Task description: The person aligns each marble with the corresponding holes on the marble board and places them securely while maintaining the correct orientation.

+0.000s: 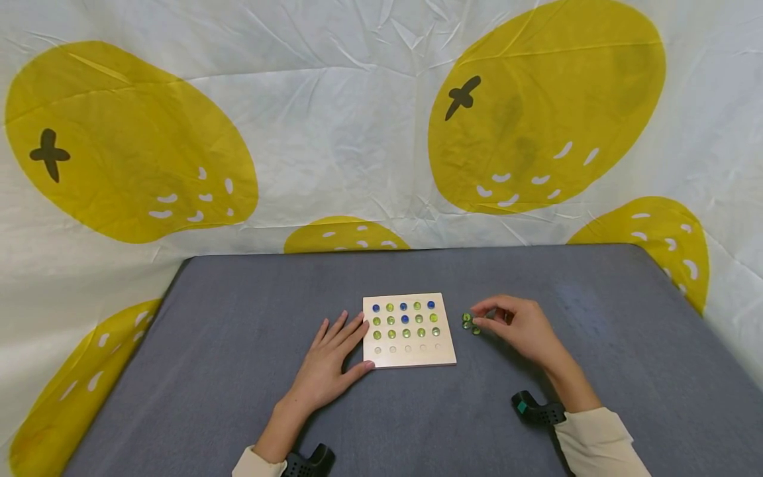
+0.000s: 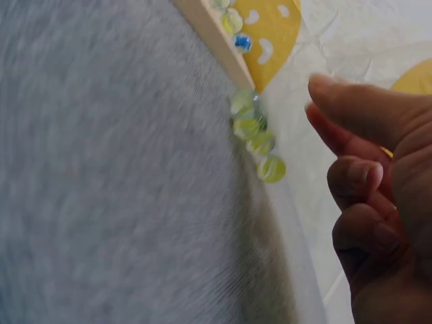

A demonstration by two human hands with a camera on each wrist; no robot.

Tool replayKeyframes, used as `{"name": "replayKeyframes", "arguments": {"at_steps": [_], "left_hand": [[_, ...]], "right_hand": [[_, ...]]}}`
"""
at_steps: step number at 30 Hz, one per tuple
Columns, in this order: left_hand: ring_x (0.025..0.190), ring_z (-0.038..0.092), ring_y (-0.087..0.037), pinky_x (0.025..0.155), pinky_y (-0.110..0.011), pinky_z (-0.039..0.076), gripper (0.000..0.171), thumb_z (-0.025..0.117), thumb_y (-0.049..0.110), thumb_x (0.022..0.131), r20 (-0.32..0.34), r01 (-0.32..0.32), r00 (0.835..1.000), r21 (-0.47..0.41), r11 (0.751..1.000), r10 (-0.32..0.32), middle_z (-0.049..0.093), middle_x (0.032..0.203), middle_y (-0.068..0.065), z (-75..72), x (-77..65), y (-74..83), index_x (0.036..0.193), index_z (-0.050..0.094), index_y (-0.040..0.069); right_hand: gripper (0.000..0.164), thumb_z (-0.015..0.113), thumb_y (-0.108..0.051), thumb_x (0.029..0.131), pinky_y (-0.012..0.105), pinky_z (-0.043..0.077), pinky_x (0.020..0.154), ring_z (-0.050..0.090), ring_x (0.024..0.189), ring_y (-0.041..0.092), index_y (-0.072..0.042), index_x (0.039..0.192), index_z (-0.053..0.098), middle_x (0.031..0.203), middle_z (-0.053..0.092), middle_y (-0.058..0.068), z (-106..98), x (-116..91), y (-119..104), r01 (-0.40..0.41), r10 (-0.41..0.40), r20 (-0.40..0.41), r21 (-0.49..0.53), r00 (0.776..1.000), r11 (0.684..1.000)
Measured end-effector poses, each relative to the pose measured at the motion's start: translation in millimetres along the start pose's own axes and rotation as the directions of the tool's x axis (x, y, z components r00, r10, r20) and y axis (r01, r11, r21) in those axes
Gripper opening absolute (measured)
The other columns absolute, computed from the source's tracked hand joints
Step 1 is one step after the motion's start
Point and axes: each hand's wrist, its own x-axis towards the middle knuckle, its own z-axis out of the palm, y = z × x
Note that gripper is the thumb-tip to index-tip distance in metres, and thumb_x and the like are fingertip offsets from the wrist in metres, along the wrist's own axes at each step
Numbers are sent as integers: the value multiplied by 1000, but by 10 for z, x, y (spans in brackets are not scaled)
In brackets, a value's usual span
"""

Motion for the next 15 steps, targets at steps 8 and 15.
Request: {"name": "replayKeyframes", "arguments": {"at_steps": [8,15], "left_hand": [[141,24,-29,114,-53,12,69,59,51,90,-9,-1,1000,-17,1000,1,33,153,1,4,-4,7,148,40,17],[142,22,-27,115,-52,11,70,58,52,91,0,2,1000,-15,1000,-2,32,153,2,11,-4,-10,148,38,18]], "right_hand": [[11,79,-19,80,23,40,46,47,53,9,-18,90,75,68,60,-6,11,-53,109,-7,4,57,53,998,999],[11,81,-21,78,23,40,46,47,53,10,-21,88,75,69,60,-5,26,-72,144,-14,8,70,89,997,996]]}}
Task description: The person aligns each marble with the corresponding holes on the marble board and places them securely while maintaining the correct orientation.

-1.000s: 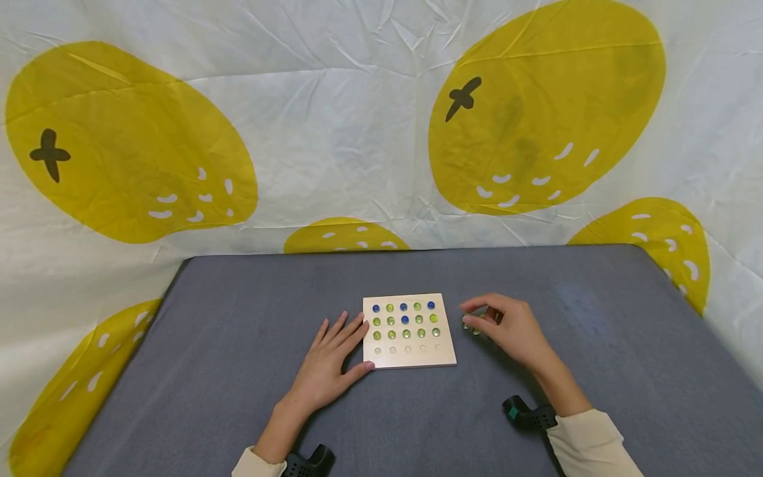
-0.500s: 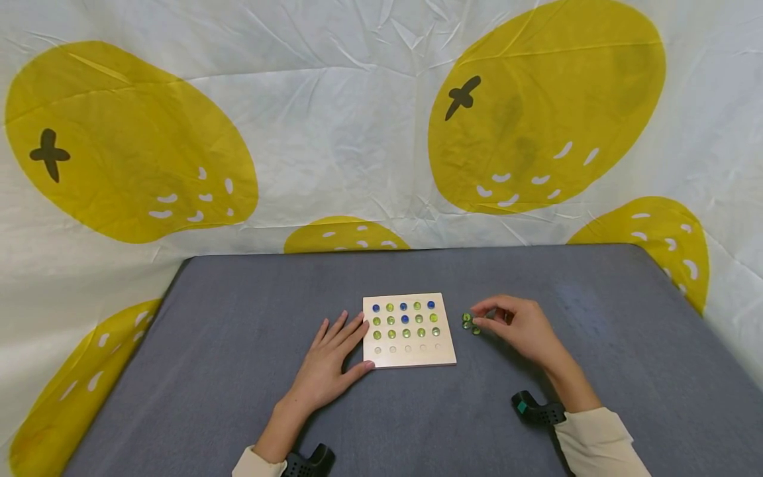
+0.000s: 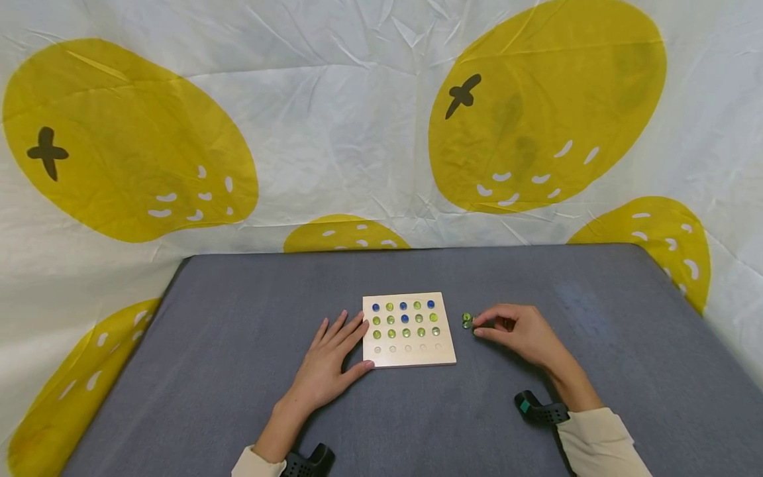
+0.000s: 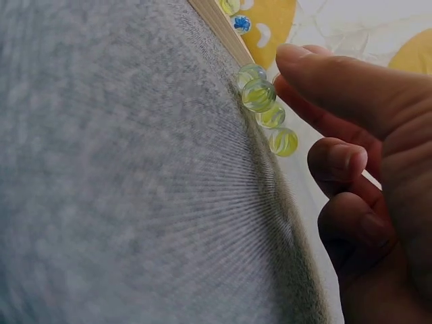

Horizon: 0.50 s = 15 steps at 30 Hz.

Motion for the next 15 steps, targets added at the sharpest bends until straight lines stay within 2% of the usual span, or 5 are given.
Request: {"name": "replayKeyframes", "arguments": {"at_steps": [7,15], "left_hand": [[142,21,-26,114,-52,11,69,58,52,91,3,-3,1000,-3,1000,3,32,153,1,-6,0,1,148,39,18],[142,21,-27,114,-52,11,69,58,52,91,7,0,1000,-11,1000,0,32,153,1,-20,0,13,148,38,18]], "right_hand": [[12,81,-21,77,23,39,46,46,53,10,-23,88,75,70,60,-6,13,5,36,3,-3,10,0,1000,1000],[13,82,-19,76,23,39,47,46,53,8,-24,86,75,67,57,-9,17,8,58,38,-36,26,-68,999,997]]}}
